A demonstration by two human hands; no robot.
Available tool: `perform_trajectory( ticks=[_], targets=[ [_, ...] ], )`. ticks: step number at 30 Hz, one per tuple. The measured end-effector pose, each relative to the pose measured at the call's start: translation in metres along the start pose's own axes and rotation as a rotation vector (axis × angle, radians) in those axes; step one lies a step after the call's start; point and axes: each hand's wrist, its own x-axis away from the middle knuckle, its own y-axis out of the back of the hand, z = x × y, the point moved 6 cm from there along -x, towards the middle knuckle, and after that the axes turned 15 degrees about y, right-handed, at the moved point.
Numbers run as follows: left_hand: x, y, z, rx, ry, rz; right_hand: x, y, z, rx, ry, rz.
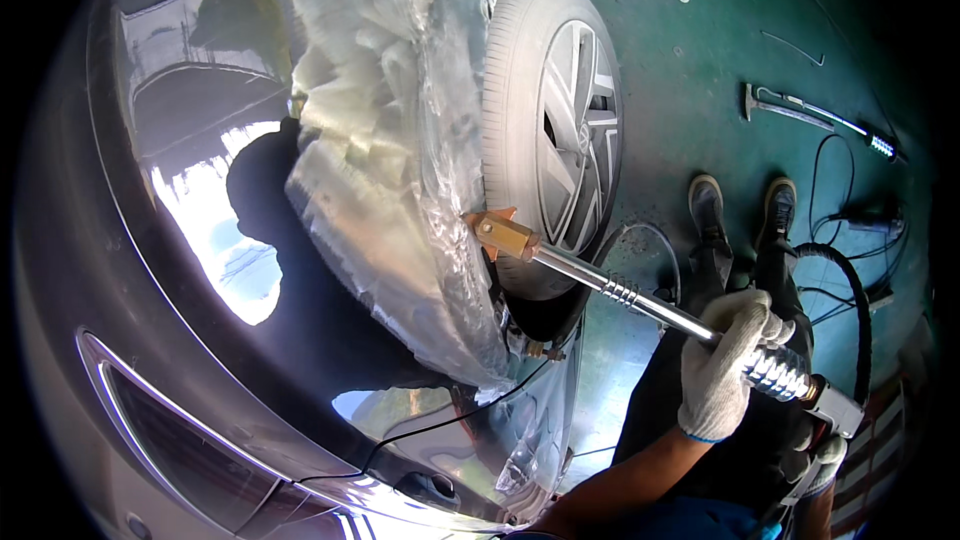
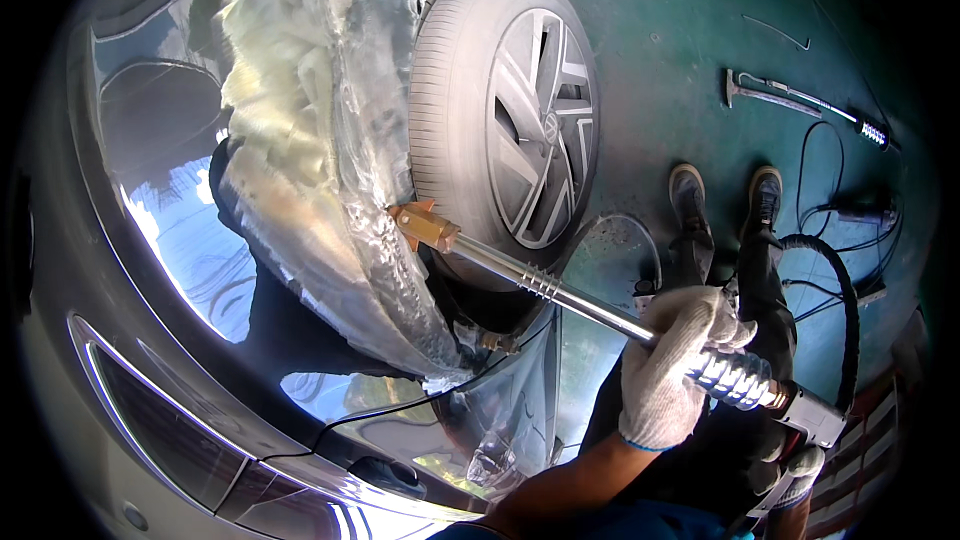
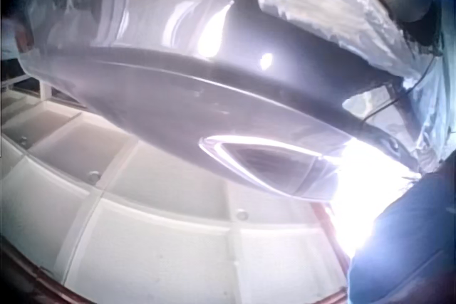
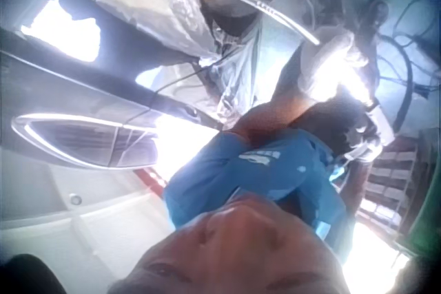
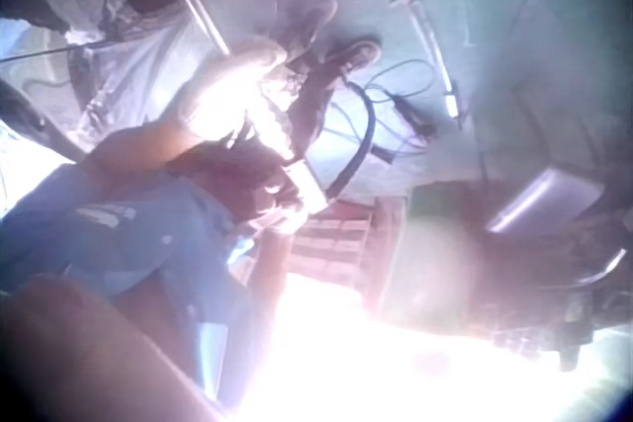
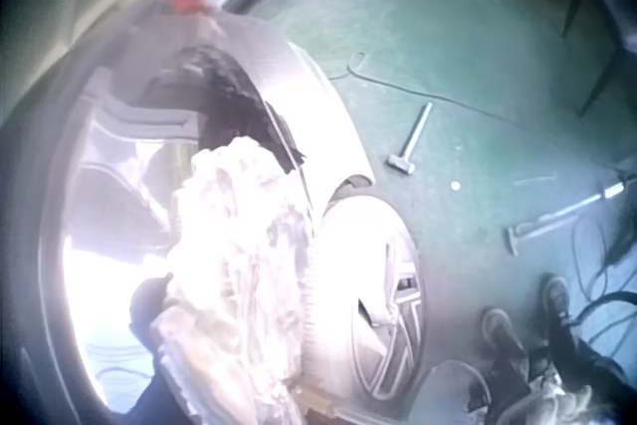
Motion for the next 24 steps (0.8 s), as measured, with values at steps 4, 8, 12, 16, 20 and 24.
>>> perform_trajectory(
  ticks=[4, 8, 12, 16, 20, 24],
  targets=[
    [-0.013, 0.003, -0.035, 0.066, 0.068, 0.059, -0.009, -0.025, 0.000, 0.078, 0.036, 0.018],
    [-0.044, 0.015, -0.079, 0.049, 0.025, 0.407, 0.012, 0.015, 0.001, -0.034, -0.014, 0.089],
    [-0.007, 0.006, 0.030, -0.007, 0.108, 0.163, 0.008, 0.031, 0.006, -0.070, -0.060, 0.158],
    [-0.006, 0.013, 0.053, -0.166, 0.185, 0.167, 0.034, 0.056, 0.016, -0.073, -0.046, 0.097],
    [-0.011, 0.009, 0.027, -0.124, 0.151, 0.148, 0.010, 0.024, 0.004, 0.078, 0.080, -0.155],
    [-0.012, 0.014, 0.008, -0.123, 0.078, 0.177, -0.006, 0.035, -0.011, -0.009, -0.010, 0.101]
  ],
)
